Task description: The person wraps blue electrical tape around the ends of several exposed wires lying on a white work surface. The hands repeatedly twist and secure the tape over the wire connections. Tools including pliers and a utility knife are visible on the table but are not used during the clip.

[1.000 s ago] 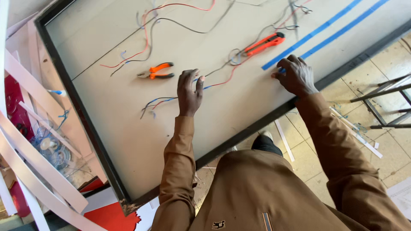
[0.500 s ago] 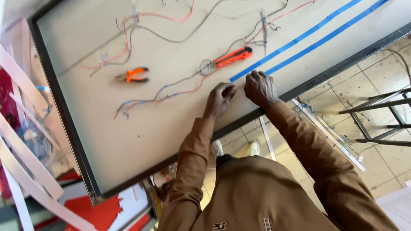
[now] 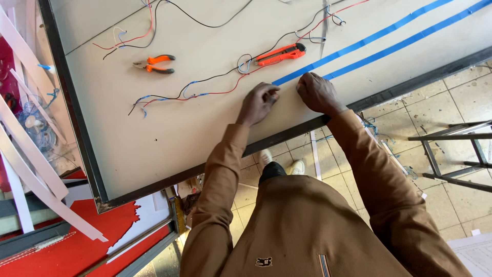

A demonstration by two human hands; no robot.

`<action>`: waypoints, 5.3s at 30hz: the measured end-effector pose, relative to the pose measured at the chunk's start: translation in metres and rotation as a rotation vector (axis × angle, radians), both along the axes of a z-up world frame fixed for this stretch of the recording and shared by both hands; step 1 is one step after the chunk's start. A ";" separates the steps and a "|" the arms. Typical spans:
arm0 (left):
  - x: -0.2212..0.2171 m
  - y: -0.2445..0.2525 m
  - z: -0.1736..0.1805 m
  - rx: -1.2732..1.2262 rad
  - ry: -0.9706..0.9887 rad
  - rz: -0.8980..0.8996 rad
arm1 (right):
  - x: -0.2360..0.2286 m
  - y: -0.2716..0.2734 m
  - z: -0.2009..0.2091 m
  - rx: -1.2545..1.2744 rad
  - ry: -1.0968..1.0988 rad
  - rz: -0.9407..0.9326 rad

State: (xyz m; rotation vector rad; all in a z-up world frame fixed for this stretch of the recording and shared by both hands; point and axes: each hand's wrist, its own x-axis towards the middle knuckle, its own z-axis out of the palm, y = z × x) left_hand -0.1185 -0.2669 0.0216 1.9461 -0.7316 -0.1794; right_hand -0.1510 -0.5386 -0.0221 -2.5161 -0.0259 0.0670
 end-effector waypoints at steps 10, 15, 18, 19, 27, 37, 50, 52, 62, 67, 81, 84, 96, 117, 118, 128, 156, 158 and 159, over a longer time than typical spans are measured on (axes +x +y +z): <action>0.043 -0.069 -0.043 0.059 -0.045 -0.204 | -0.012 -0.009 0.029 0.353 0.077 -0.174; 0.049 -0.062 -0.028 0.108 0.005 -0.204 | -0.007 -0.010 0.017 0.721 -0.055 -0.151; 0.041 -0.063 0.004 0.192 0.026 -0.175 | -0.013 0.001 0.061 0.635 0.030 -0.031; 0.043 -0.065 -0.001 0.190 0.022 -0.166 | -0.014 0.001 0.058 0.633 0.028 -0.022; 0.044 -0.069 0.022 0.220 0.068 -0.180 | -0.022 0.029 0.077 0.497 0.061 -0.148; 0.089 -0.052 0.057 -0.481 0.286 0.085 | 0.014 0.026 0.092 0.181 -0.173 -0.163; 0.120 0.039 0.110 -0.388 0.342 -0.013 | 0.099 0.097 0.129 0.612 -0.141 0.056; 0.121 0.054 0.102 -0.464 0.429 -0.009 | 0.106 0.103 0.130 0.587 -0.085 0.080; 0.136 0.056 -0.005 0.559 -0.099 0.290 | 0.119 0.106 0.066 0.158 -0.246 0.120; 0.138 0.054 -0.018 0.645 -0.044 0.279 | 0.104 0.096 0.067 0.017 -0.319 0.146; 0.141 0.070 0.013 -0.191 0.054 0.350 | 0.104 0.156 0.095 0.833 0.040 -0.198; 0.139 0.068 -0.003 -0.220 0.048 0.382 | 0.112 0.172 0.093 1.079 0.174 -0.353; 0.144 0.066 -0.003 -0.312 0.056 0.324 | 0.137 0.179 0.057 1.180 0.148 -0.468; 0.151 0.073 -0.010 -0.248 0.110 0.255 | 0.145 0.175 0.054 1.220 0.148 -0.320; 0.149 0.072 -0.004 -0.248 0.111 0.255 | 0.146 0.174 0.049 1.220 0.150 -0.321; 0.145 0.070 0.005 -0.173 -0.092 0.243 | 0.128 0.175 0.076 1.205 0.133 -0.291; 0.149 0.065 0.001 -0.252 -0.004 0.266 | 0.196 0.097 0.042 0.211 -0.230 0.072; 0.145 0.066 0.013 -0.253 0.025 0.252 | 0.175 0.124 0.105 0.233 -0.004 0.037; 0.140 0.068 0.018 -0.246 0.058 0.244 | 0.163 0.140 0.135 0.262 0.226 0.008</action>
